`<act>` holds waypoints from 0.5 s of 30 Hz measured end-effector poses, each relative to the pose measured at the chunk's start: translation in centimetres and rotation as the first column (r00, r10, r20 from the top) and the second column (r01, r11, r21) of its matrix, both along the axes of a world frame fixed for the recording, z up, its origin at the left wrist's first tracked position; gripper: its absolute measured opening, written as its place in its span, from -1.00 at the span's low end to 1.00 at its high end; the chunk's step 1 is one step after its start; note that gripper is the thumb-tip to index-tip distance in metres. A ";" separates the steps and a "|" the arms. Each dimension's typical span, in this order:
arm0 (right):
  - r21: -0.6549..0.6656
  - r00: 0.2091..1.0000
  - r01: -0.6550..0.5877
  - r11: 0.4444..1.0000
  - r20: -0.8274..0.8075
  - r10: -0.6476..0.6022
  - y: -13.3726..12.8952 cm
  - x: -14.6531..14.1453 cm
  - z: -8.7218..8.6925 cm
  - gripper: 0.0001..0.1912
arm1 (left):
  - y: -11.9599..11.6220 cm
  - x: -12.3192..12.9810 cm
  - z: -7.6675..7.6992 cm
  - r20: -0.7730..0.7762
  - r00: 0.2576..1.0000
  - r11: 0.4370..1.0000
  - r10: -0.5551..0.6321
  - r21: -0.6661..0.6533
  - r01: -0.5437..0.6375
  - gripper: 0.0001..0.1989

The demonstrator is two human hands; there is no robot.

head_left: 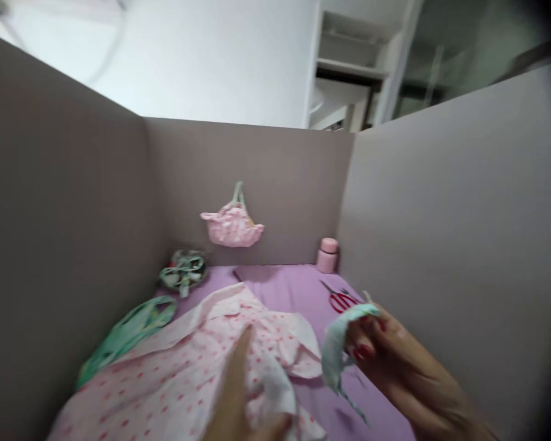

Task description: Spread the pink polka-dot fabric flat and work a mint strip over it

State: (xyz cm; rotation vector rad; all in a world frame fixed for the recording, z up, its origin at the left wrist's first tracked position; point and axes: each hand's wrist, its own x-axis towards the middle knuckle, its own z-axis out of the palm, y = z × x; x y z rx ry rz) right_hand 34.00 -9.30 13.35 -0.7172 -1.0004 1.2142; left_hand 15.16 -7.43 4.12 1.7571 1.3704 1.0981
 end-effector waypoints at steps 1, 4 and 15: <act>0.021 1.000 -0.019 1.000 0.025 0.019 0.0 -0.8 0.1 -0.79 | 0.0 0.2 0.7 0.033 0.997 0.997 -0.063 -0.034 0.064 -0.21; 0.037 0.990 -0.034 0.999 0.137 0.029 0.8 -1.5 -0.5 -0.77 | 0.1 1.6 2.4 0.335 0.836 0.828 -0.435 -0.215 0.518 -0.18; -0.199 0.834 0.207 0.958 0.547 -0.067 6.3 4.4 -11.4 -0.57 | 9.0 -6.9 4.2 0.599 0.800 0.965 -0.037 -0.186 0.184 -0.78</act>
